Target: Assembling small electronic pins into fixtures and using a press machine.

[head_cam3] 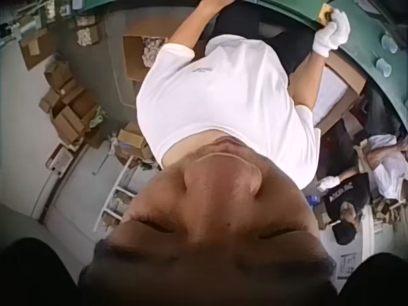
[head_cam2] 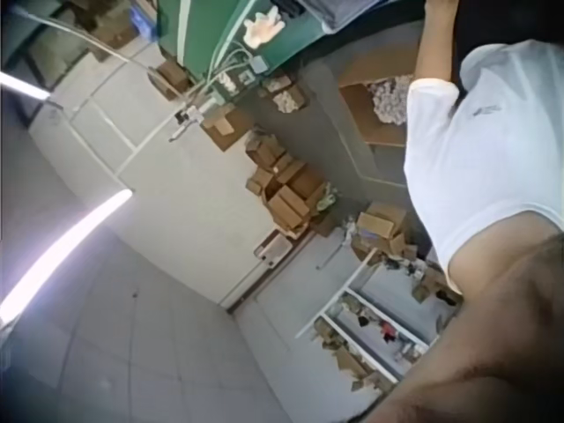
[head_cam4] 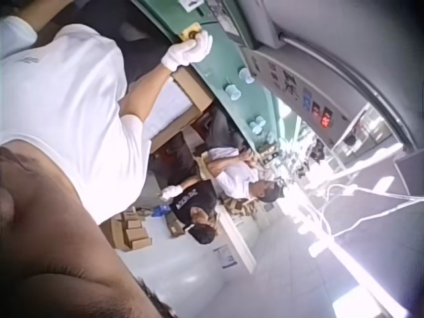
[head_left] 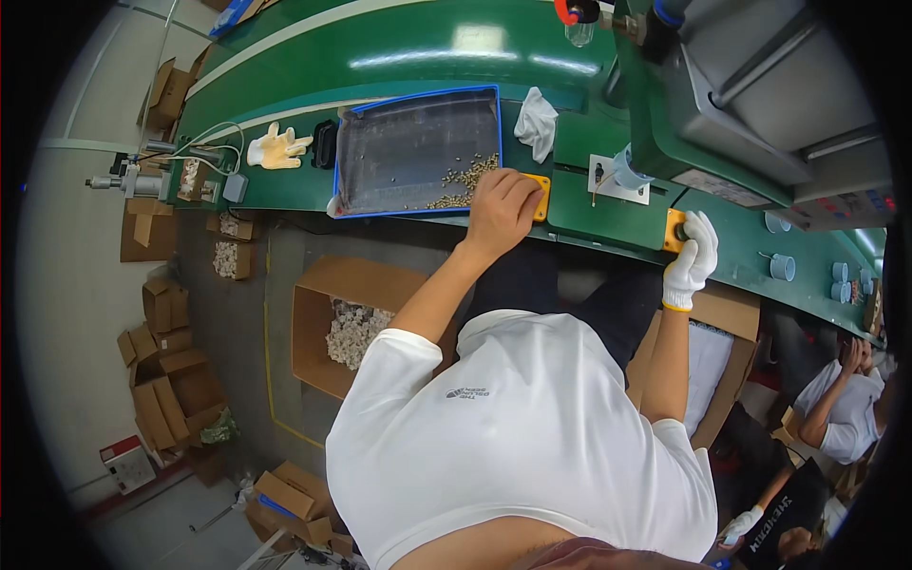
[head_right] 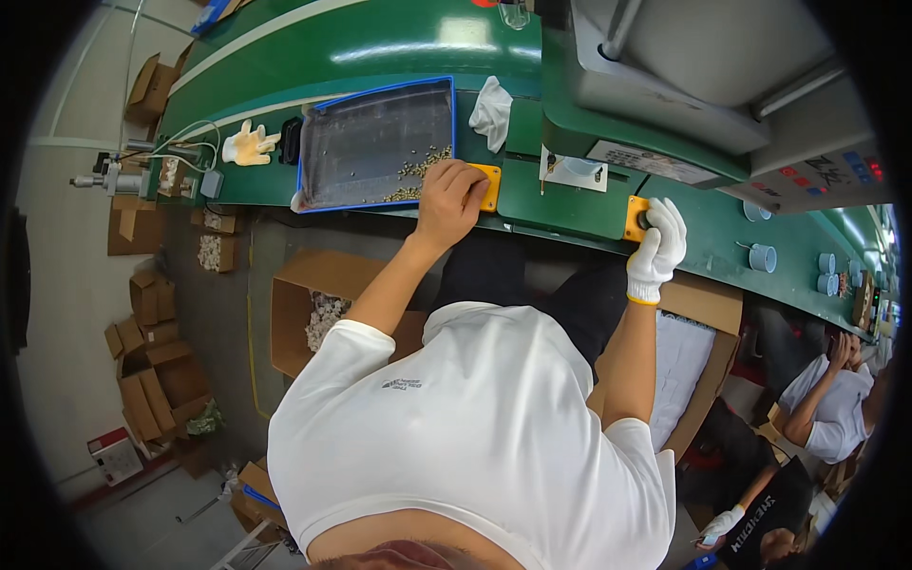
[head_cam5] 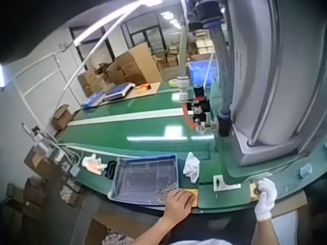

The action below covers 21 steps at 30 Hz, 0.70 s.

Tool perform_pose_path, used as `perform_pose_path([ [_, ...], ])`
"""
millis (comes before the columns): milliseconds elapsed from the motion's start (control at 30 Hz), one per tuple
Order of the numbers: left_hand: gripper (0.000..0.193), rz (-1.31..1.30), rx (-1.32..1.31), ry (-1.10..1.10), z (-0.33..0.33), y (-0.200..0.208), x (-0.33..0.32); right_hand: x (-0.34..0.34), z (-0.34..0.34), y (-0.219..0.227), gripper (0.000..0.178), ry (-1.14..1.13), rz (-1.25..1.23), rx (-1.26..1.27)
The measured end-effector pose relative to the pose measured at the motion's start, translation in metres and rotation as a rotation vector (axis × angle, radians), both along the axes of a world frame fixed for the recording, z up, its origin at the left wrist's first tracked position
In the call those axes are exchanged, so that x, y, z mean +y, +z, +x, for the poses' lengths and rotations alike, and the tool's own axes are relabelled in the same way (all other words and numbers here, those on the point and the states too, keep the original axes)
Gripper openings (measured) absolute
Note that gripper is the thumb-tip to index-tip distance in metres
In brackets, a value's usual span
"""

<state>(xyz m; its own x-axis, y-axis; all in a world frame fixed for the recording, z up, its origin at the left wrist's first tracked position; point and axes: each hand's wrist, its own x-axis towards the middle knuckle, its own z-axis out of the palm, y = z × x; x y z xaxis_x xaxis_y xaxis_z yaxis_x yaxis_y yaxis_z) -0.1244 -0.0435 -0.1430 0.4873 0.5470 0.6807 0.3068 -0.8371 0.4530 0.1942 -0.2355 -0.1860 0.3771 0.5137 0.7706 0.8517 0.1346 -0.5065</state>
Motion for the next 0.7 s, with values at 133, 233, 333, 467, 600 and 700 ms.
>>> perform_pose_path([
  [133, 0.014, -0.056, -0.176, -0.031, 0.020, 0.001, -0.008, 0.001, 0.001, -0.011, 0.044, 0.026, -0.009, 0.140],
  [233, 0.016, -0.108, -0.210, -0.002, 0.040, -0.003, -0.011, -0.005, 0.007, -0.011, 0.044, 0.027, 0.008, 0.145],
  [333, 0.016, -0.103, -0.146, 0.019, 0.039, -0.010, -0.007, -0.001, 0.005, -0.004, 0.037, 0.031, 0.052, 0.147],
  [467, 0.017, -0.068, -0.065, -0.027, 0.032, -0.008, -0.007, 0.001, 0.005, -0.002, 0.036, 0.067, 0.076, 0.163],
  [600, 0.018, -0.168, -0.093, -0.025, 0.030, -0.006, -0.008, -0.002, 0.005, 0.003, 0.040, 0.066, 0.055, 0.164],
  [700, 0.016, -0.326, -0.109, -0.040, 0.032, 0.000, -0.012, -0.004, 0.008, 0.004, 0.028, 0.077, 0.041, 0.151],
])
